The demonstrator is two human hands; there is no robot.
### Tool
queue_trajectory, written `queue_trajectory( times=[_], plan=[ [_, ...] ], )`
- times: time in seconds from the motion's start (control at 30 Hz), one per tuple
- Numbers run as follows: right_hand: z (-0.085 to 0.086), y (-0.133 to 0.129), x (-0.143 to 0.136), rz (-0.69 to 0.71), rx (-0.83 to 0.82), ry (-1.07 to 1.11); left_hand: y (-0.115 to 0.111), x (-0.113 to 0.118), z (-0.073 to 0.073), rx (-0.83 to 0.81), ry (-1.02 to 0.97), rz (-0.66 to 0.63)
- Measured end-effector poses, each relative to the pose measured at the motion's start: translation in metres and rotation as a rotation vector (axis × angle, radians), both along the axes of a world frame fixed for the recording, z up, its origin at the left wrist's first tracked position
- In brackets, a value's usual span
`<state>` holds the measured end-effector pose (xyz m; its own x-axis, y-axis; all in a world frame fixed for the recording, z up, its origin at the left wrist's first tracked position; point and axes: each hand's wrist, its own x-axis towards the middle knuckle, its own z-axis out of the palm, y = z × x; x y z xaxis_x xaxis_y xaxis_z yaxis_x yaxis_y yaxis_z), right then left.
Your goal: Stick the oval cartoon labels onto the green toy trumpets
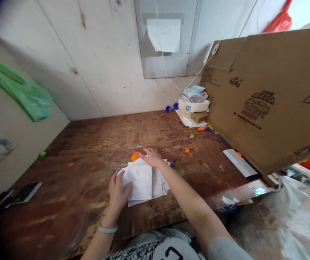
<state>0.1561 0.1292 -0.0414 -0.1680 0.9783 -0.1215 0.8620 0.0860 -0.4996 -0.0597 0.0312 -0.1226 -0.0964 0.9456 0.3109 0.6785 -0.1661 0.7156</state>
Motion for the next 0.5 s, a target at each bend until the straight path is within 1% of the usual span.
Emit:
queue_trajectory(
  times=[0.1,0.23,0.37,0.43,0.5],
  plan=[
    [-0.004,-0.012,-0.008,0.058,-0.039,-0.051,-0.007,-0.002,-0.005,-0.036,0.042,-0.024],
    [-0.007,-0.045,-0.016,0.027,-0.035,-0.091,-0.024,-0.004,-0.009,-0.044,0.092,-0.080],
    [-0.005,-0.084,-0.014,0.006,-0.052,-0.079,-0.048,-0.008,-0.014,0.029,0.209,-0.075],
    [-0.003,-0.099,-0.010,0.005,-0.064,-0.067,-0.057,-0.015,-0.016,0.075,0.210,-0.082],
    [0.001,-0.110,-0.006,0.009,-0.071,-0.057,-0.059,-0.025,-0.017,0.103,0.169,-0.097]
  ],
)
